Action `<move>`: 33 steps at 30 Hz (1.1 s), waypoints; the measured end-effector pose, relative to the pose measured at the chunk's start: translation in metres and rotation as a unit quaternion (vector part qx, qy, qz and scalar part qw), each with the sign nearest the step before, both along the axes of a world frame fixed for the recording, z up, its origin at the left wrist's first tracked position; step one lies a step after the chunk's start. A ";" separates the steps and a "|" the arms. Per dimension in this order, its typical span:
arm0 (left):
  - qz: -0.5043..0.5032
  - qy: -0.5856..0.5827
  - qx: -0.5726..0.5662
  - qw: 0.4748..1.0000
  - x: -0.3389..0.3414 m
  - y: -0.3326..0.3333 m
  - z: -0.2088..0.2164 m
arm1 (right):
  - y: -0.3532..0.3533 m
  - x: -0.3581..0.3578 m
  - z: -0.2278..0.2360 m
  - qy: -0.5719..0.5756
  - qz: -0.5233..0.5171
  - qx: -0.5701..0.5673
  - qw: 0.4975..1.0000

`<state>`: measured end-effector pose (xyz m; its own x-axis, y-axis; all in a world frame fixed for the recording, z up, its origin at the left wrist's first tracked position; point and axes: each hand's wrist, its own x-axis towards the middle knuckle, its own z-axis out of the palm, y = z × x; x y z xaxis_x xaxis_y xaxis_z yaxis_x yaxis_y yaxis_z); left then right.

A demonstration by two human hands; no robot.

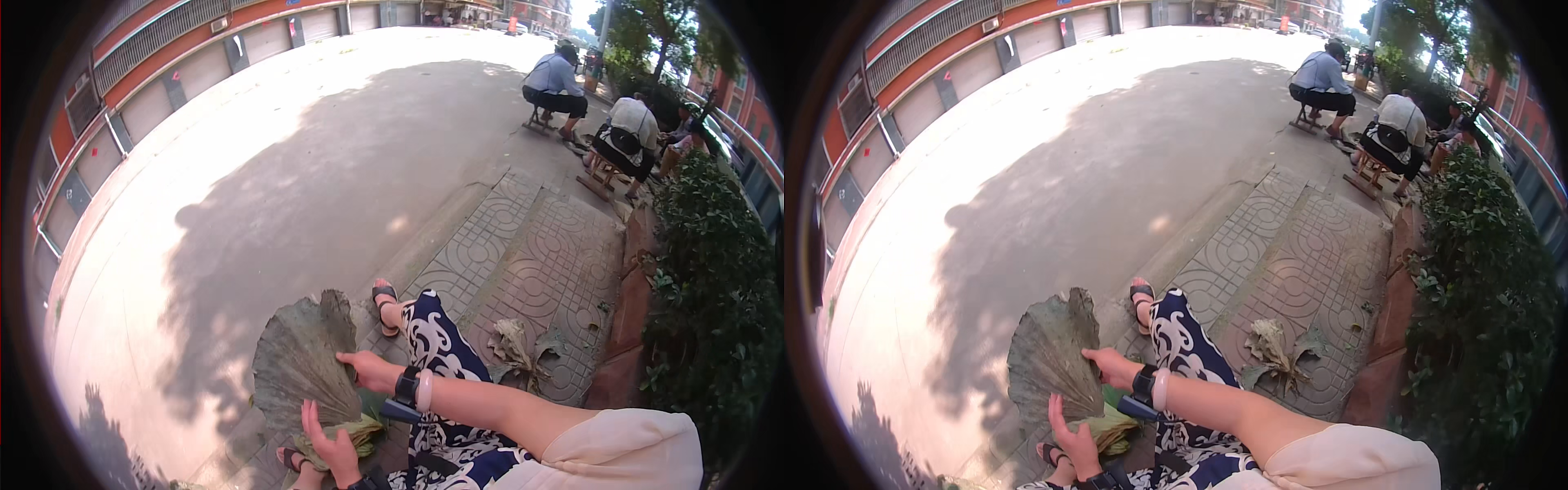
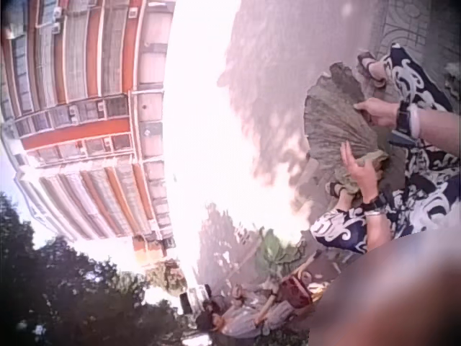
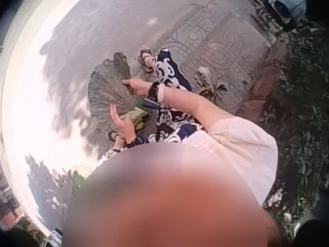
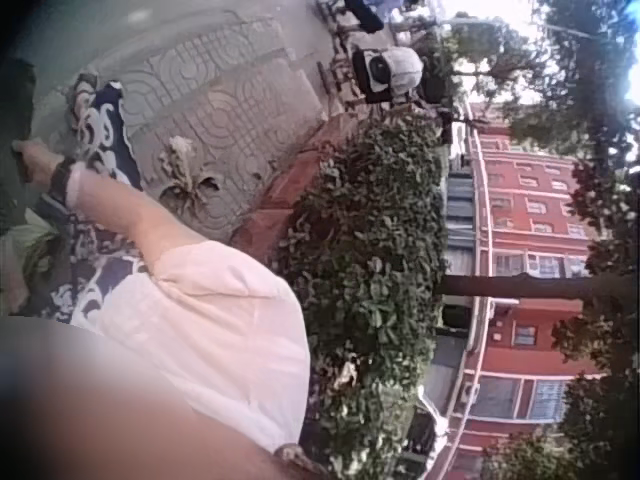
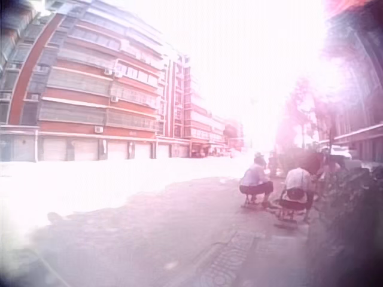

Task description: The recorder is preparing large green leaves, possibly lotus leaves, by cleaning, folding, and bundling them for storage or food use.

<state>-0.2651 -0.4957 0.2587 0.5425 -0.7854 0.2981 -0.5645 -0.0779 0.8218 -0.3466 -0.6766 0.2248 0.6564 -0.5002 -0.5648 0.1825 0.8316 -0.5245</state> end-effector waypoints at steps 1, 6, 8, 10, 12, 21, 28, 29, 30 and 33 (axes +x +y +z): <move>0.011 0.008 -0.004 1.000 0.006 0.008 -0.008 | 0.007 0.003 0.001 0.021 0.010 0.006 1.000; -0.132 -0.107 0.021 0.985 -0.031 0.004 0.065 | 0.005 -0.013 0.008 -0.015 -0.001 0.017 1.000; -0.144 -0.157 0.030 0.977 -0.031 0.002 0.069 | 0.002 -0.011 0.010 -0.034 -0.006 0.019 0.999; -0.155 -0.206 0.042 0.965 -0.031 0.002 0.074 | 0.000 -0.006 0.007 -0.038 -0.011 0.026 0.999; -0.152 -0.226 0.027 0.962 -0.032 -0.001 0.081 | -0.005 -0.002 0.004 -0.043 -0.006 0.031 0.999; -0.064 -0.197 -0.057 0.977 -0.016 -0.014 0.072 | 0.014 -0.001 0.000 -0.076 0.040 0.094 0.992; -0.007 -0.131 -0.074 0.989 -0.016 -0.015 0.072 | 0.022 -0.013 -0.008 -0.084 0.182 0.049 0.978; -0.011 -0.133 -0.075 0.988 -0.017 -0.015 0.072 | 0.018 -0.014 -0.016 -0.149 0.257 0.053 0.953; 0.021 -0.127 -0.036 0.991 -0.013 -0.012 0.067 | 0.026 -0.016 -0.003 -0.147 0.256 0.034 0.955; 0.055 -0.118 0.009 0.992 -0.009 -0.008 0.064 | 0.047 -0.024 0.038 -0.001 0.251 -0.152 0.956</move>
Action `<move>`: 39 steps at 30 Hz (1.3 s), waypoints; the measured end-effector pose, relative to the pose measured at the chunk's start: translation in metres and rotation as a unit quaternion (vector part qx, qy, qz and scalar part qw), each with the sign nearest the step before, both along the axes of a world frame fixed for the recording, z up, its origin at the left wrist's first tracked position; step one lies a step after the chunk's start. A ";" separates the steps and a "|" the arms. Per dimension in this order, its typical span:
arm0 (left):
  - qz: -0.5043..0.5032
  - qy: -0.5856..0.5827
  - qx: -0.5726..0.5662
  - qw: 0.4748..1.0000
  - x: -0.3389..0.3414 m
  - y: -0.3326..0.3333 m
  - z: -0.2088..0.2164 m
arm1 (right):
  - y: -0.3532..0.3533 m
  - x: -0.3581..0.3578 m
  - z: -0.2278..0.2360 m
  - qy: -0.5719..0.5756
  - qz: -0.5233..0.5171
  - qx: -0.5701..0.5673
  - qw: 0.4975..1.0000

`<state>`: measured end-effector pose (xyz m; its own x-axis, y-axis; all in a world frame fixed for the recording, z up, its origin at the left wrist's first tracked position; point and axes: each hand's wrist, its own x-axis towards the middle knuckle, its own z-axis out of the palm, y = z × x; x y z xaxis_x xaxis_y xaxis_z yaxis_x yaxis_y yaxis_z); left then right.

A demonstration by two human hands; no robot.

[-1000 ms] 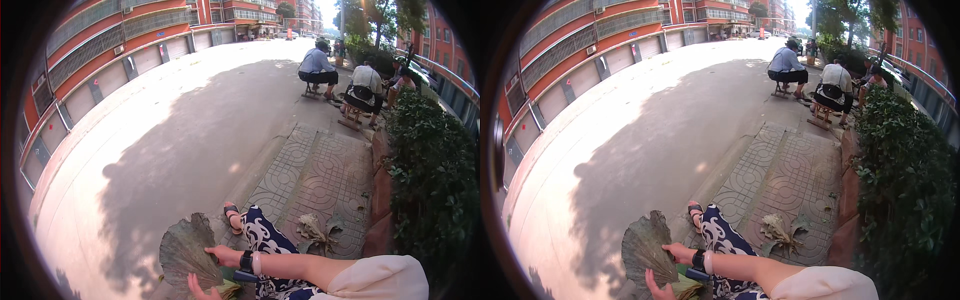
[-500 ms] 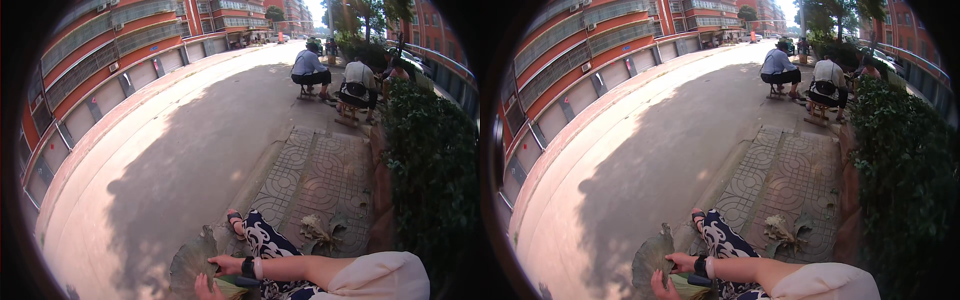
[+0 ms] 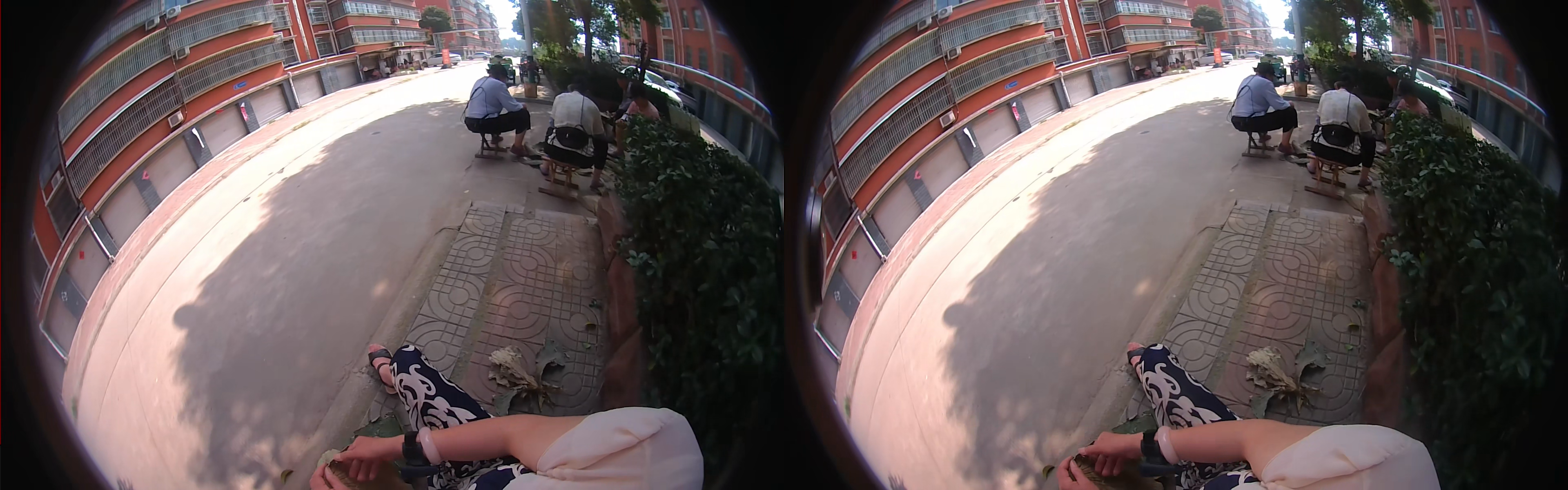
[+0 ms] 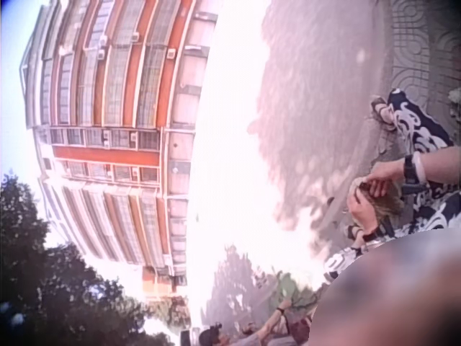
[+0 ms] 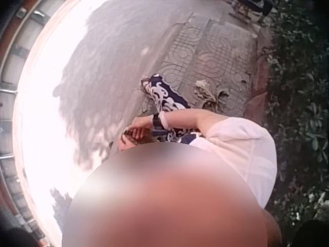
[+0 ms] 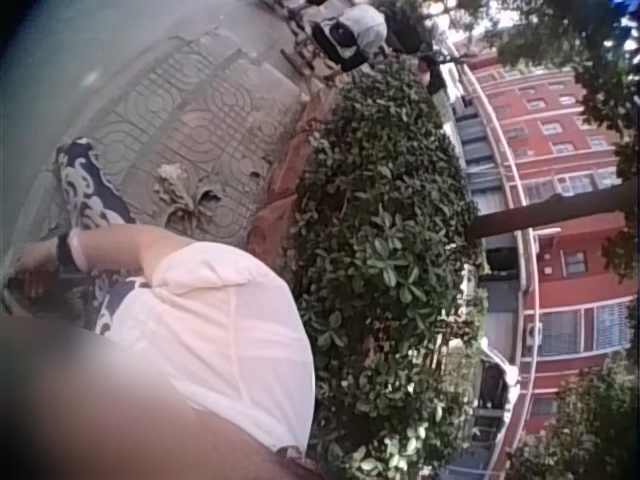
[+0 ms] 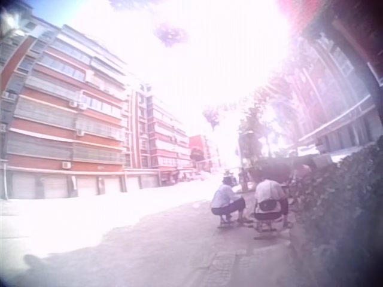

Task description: The recorder is preparing large green leaves, possibly lotus leaves, by cleaning, folding, and bundling them for storage or food use.

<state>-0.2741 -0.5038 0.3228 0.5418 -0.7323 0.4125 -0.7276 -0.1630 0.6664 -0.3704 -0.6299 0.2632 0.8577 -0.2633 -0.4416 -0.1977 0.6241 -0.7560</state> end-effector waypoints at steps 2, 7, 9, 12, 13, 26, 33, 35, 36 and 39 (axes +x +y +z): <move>0.002 0.004 0.006 1.000 0.000 0.000 0.000 | 0.005 0.002 -0.009 -0.019 -0.008 -0.024 1.000; -0.016 -0.014 -0.005 1.000 0.001 0.002 -0.004 | 0.013 0.009 -0.020 -0.053 -0.138 -0.523 0.839; -0.015 -0.011 -0.005 1.000 0.005 0.004 -0.009 | 0.021 0.005 -0.002 -0.034 -0.139 -0.534 0.833; -0.022 -0.013 -0.007 1.000 0.008 0.005 -0.013 | 0.024 0.000 0.002 -0.009 -0.127 -0.589 0.798; -0.028 -0.017 -0.007 0.999 0.008 0.005 -0.014 | 0.023 0.000 0.000 -0.005 -0.112 -0.630 0.768; -0.062 0.014 0.058 0.996 0.001 0.009 0.003 | 0.021 0.001 -0.018 0.043 -0.062 -0.701 0.709; -0.039 0.222 -0.030 0.974 0.006 0.012 -0.009 | 0.020 0.003 -0.022 0.027 -0.116 -0.603 0.789; -0.055 0.291 -0.076 0.952 0.013 0.014 -0.012 | 0.018 0.002 -0.020 0.015 -0.122 -0.587 0.801; -0.070 0.274 -0.036 0.958 0.017 0.017 -0.009 | 0.017 0.000 -0.018 0.015 -0.114 -0.577 0.809; -0.076 0.227 0.042 0.970 0.025 0.024 -0.005 | 0.013 -0.001 -0.017 0.018 -0.091 -0.530 0.843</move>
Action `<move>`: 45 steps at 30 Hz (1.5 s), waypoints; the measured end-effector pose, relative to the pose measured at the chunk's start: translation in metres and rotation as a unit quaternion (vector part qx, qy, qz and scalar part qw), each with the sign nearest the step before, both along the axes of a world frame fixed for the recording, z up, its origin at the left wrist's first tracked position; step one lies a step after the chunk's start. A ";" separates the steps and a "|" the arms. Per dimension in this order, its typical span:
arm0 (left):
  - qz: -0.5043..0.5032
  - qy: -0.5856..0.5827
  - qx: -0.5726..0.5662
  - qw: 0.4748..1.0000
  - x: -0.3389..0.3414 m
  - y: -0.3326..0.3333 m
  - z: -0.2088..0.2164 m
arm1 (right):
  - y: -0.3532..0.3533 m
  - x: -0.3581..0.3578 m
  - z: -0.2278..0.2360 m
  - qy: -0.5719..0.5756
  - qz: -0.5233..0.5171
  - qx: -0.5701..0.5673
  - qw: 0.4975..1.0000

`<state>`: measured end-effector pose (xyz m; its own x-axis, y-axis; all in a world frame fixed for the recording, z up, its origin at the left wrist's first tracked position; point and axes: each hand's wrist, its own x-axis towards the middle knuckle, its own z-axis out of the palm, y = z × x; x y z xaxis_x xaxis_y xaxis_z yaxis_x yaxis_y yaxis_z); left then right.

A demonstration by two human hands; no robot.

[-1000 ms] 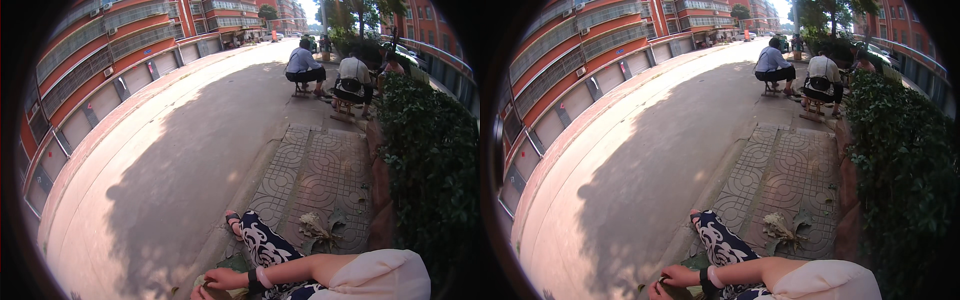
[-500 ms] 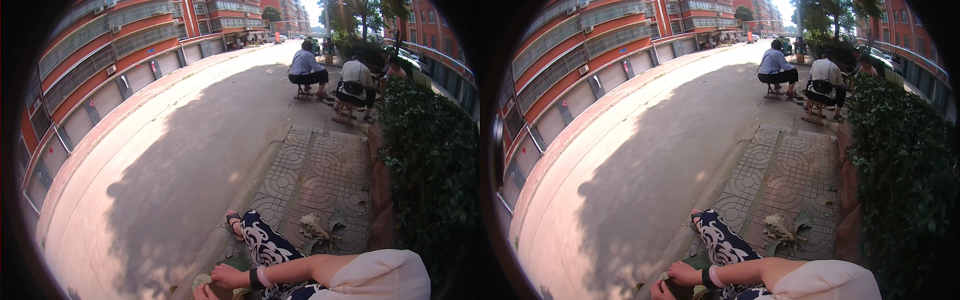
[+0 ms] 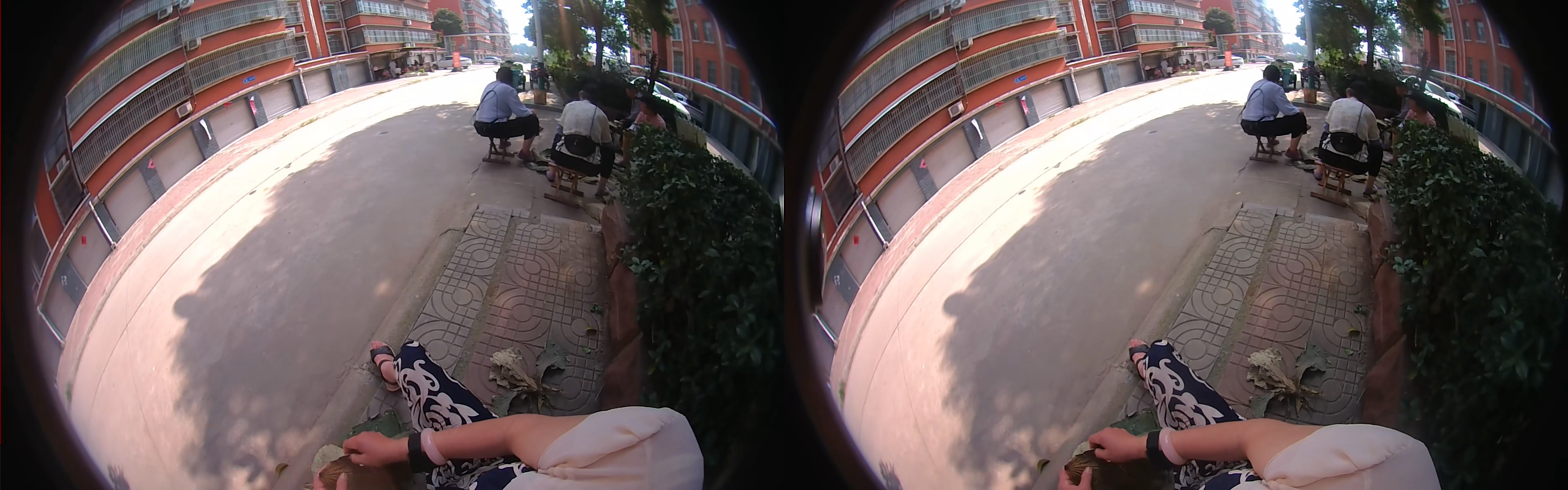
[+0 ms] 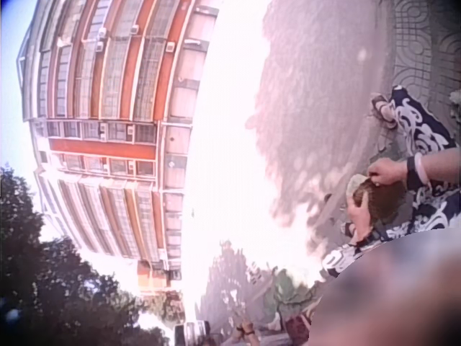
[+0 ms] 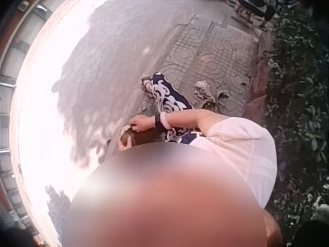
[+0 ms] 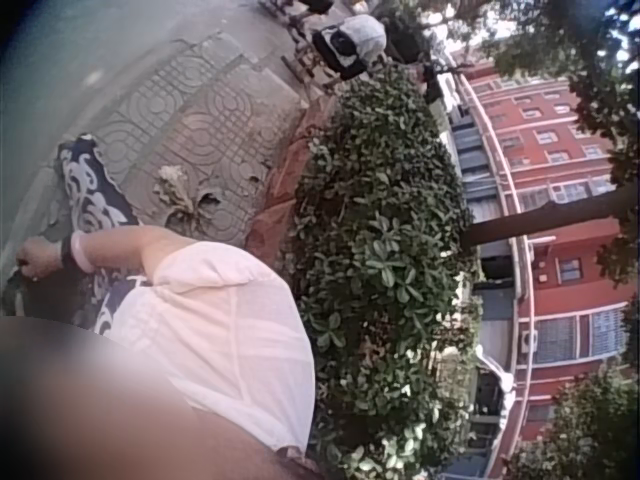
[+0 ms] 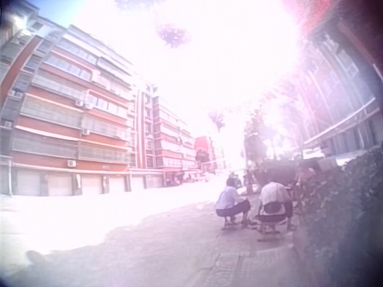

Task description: The recorder is preparing large green leaves, possibly lotus leaves, by cleaning, folding, and bundling them for storage or food use.

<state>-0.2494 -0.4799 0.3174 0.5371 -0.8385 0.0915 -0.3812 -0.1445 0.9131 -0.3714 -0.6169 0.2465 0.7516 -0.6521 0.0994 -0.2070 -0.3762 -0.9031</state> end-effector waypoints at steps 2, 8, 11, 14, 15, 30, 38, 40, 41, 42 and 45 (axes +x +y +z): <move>0.001 -0.033 0.037 0.999 0.001 0.002 0.001 | 0.000 0.000 0.002 0.007 0.014 0.045 0.999; 0.011 -0.103 0.095 0.990 0.001 0.002 0.001 | 0.003 0.002 0.006 0.002 0.038 0.021 0.999; 0.032 -0.140 0.130 0.981 -0.003 0.000 0.002 | 0.003 0.004 0.000 -0.018 0.034 -0.031 0.999; 0.057 -0.154 0.175 0.971 0.000 -0.001 -0.007 | 0.004 0.005 0.002 -0.010 0.039 -0.039 0.998; 0.063 -0.159 0.182 0.968 0.000 -0.001 -0.008 | 0.004 0.005 0.003 -0.008 0.045 -0.027 0.999; 0.052 -0.025 0.113 0.992 -0.013 -0.003 0.011 | 0.010 0.005 0.011 -0.004 0.041 -0.017 0.999; 0.043 0.014 0.073 0.996 -0.017 -0.002 0.016 | 0.014 0.006 0.010 0.027 0.056 -0.045 0.997; 0.022 -0.019 0.077 0.997 -0.012 -0.002 0.008 | 0.016 0.006 0.008 0.036 0.031 -0.080 0.996; 0.022 -0.019 0.077 0.997 -0.013 -0.002 0.008 | 0.017 0.007 0.009 0.036 0.032 -0.080 0.996; 0.024 -0.002 0.055 0.998 -0.016 -0.002 0.008 | 0.018 0.007 0.010 0.041 0.026 -0.088 0.995; 0.030 0.012 0.061 0.998 -0.021 -0.004 0.019 | 0.019 0.007 0.010 0.051 0.016 -0.101 0.993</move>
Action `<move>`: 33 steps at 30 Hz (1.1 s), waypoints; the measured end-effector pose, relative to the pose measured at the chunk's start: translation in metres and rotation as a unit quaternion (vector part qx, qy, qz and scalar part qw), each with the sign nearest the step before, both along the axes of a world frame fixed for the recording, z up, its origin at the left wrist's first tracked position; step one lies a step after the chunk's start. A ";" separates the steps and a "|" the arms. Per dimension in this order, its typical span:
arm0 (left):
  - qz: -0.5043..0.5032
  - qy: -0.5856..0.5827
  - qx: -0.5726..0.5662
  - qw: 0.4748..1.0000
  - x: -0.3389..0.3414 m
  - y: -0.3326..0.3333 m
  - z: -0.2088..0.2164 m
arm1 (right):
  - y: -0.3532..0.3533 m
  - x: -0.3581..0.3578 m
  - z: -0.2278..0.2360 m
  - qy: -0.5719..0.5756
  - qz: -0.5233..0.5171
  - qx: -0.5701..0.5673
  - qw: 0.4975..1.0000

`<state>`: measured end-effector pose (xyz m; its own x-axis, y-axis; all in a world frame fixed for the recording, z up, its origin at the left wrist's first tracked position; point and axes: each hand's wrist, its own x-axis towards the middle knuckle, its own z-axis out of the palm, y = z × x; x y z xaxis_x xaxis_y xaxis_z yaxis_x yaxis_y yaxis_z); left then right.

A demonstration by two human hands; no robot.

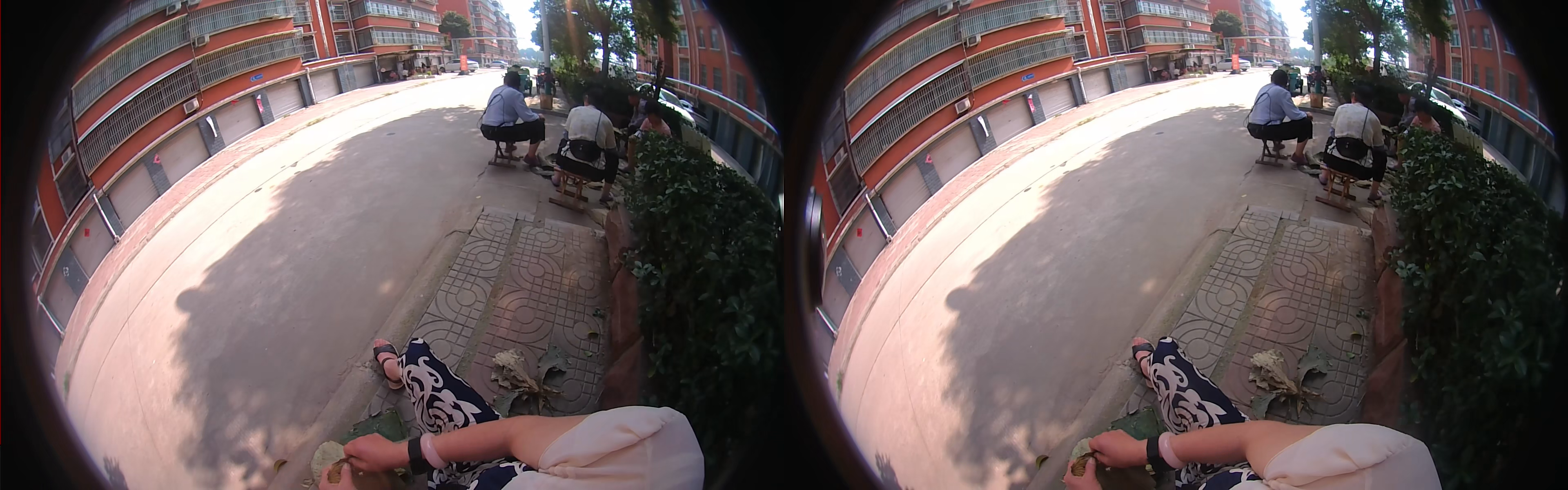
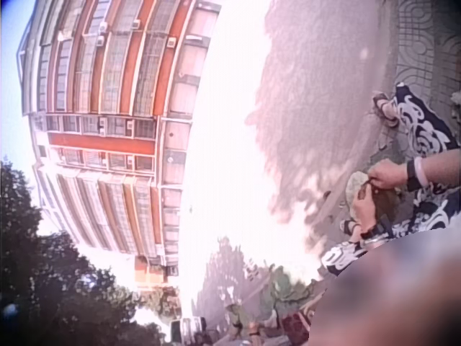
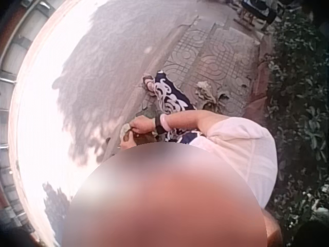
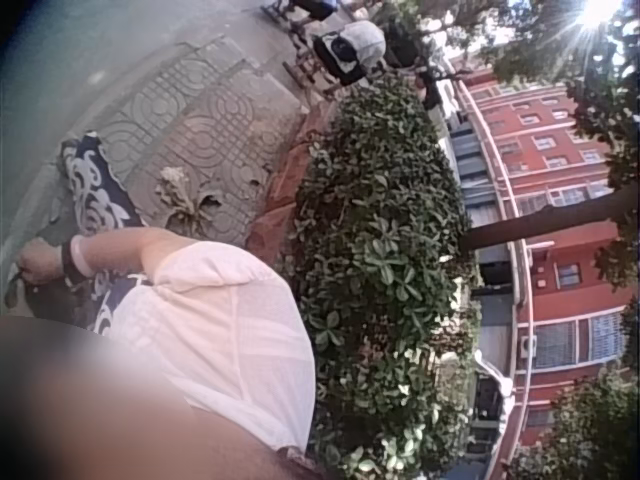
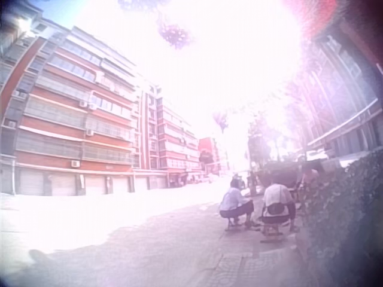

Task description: The recorder is preparing large green leaves, possibly lotus leaves, by cleaning, folding, and bundling them for storage or food use.

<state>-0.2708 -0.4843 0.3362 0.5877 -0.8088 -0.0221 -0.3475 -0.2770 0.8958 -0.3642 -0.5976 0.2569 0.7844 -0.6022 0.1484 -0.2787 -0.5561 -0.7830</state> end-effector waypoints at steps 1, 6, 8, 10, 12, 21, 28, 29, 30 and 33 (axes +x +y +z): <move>0.003 -0.003 0.027 1.000 -0.001 -0.001 0.004 | 0.000 0.000 0.000 0.005 -0.005 -0.005 1.000; -0.038 -0.053 0.065 0.996 -0.002 -0.005 0.005 | -0.006 0.005 -0.005 0.026 -0.060 -0.032 0.997; -0.034 -0.039 0.067 0.996 -0.001 -0.005 0.003 | -0.008 0.003 -0.001 0.024 -0.061 -0.038 0.997; -0.035 -0.044 0.048 0.997 -0.001 -0.004 0.003 | -0.009 0.001 0.006 0.017 -0.060 -0.036 0.997; -0.051 -0.049 0.036 0.997 0.000 -0.005 0.003 | -0.013 0.001 0.000 0.013 -0.063 -0.031 0.997; -0.050 -0.021 0.032 0.998 -0.002 -0.005 0.008 | -0.015 0.002 -0.006 0.005 -0.071 -0.025 0.997; -0.051 -0.047 0.058 0.996 -0.002 -0.006 0.010 | -0.016 0.002 -0.006 -0.006 -0.070 -0.019 0.997; -0.051 -0.047 0.058 0.996 -0.002 -0.006 0.011 | -0.016 0.002 -0.006 -0.005 -0.070 -0.019 0.997; -0.055 -0.047 0.062 0.995 -0.002 -0.007 0.012 | -0.016 0.002 -0.005 0.000 -0.070 -0.020 0.997; -0.060 -0.016 0.037 0.997 -0.001 -0.007 0.006 | -0.017 0.004 -0.011 -0.003 -0.071 -0.021 0.997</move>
<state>-0.2721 -0.4909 0.3425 0.4873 -0.8706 -0.0673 -0.4110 -0.2967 0.8620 -0.3607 -0.6144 0.2463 0.6901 -0.7009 0.1803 -0.3521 -0.5429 -0.7624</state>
